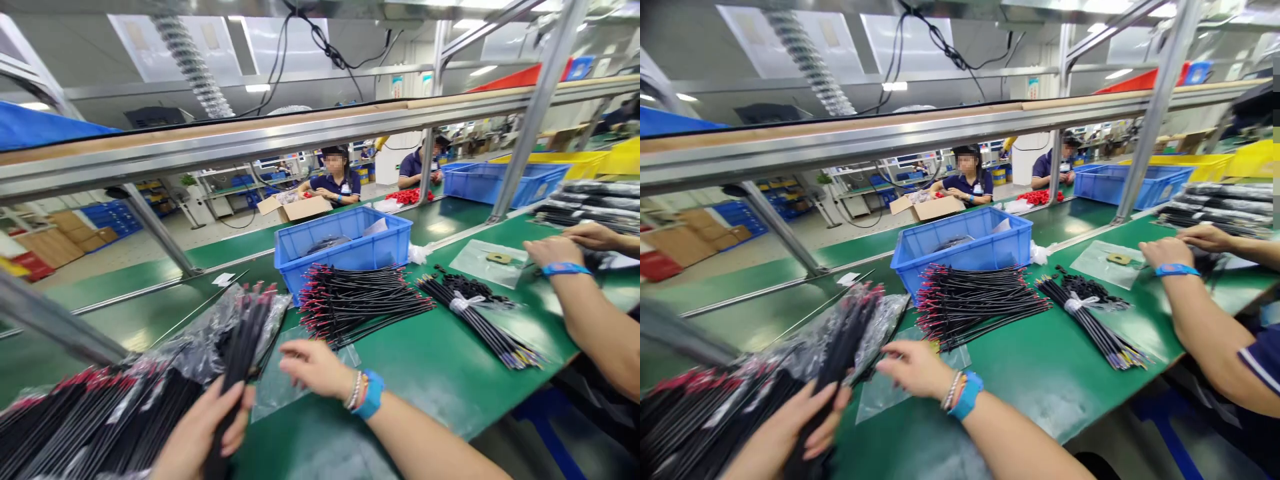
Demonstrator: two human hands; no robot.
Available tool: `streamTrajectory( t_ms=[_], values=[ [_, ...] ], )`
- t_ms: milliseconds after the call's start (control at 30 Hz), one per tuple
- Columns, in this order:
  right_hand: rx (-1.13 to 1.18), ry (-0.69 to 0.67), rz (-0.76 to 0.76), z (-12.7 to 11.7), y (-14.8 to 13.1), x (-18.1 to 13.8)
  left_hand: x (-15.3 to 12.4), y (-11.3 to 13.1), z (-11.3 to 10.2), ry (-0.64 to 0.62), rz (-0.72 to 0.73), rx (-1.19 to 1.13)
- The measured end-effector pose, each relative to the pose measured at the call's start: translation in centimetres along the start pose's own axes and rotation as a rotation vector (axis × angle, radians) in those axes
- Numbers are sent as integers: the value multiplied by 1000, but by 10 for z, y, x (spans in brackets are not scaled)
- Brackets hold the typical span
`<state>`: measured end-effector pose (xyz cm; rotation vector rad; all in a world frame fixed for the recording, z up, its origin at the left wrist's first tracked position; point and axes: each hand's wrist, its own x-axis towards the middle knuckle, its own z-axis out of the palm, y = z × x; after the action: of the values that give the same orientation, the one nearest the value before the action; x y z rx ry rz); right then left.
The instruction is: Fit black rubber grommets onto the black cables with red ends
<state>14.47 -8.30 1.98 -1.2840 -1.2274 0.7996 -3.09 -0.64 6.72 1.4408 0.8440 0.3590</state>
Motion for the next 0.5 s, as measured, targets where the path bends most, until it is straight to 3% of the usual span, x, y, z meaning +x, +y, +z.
streamTrajectory(
  t_ms=[100,200,500],
  values=[
    [318,67,56,-13,-4,3,10,-8,36,-149,12,-235],
    [371,90,31,-22,-5,4,21,-16,59,-219,50,-280],
    [348,92,92,-19,-5,-2,27,-39,58,-231,83,-305]
  ],
)
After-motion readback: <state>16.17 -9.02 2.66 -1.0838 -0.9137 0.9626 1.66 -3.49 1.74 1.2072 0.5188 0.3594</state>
